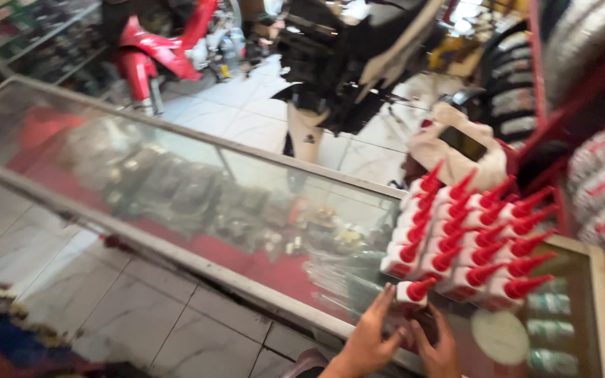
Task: The person repeatedly picks up small white bottles with red caps from a glass display counter and places them onto a red metal shelf. The task involves moving items one by one from the counter to the shelf in a repetitive loop.
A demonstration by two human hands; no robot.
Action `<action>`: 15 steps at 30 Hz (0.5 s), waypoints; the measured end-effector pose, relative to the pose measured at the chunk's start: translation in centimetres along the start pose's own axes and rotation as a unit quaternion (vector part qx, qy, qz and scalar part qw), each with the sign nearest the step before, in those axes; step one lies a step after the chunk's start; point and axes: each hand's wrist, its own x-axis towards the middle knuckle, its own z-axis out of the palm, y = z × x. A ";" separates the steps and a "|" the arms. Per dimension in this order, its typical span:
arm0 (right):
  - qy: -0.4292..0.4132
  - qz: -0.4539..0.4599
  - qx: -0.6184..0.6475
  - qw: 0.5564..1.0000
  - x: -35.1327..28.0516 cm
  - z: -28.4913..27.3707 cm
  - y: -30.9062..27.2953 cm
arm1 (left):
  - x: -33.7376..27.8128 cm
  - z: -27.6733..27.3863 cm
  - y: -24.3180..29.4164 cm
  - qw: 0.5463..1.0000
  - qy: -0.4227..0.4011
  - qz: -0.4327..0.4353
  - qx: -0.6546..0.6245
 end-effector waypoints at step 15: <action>0.035 -0.061 -0.156 0.985 -2.5 3.3 -8.6 | -0.5 -0.9 1.4 1.000 -0.023 0.012 -0.018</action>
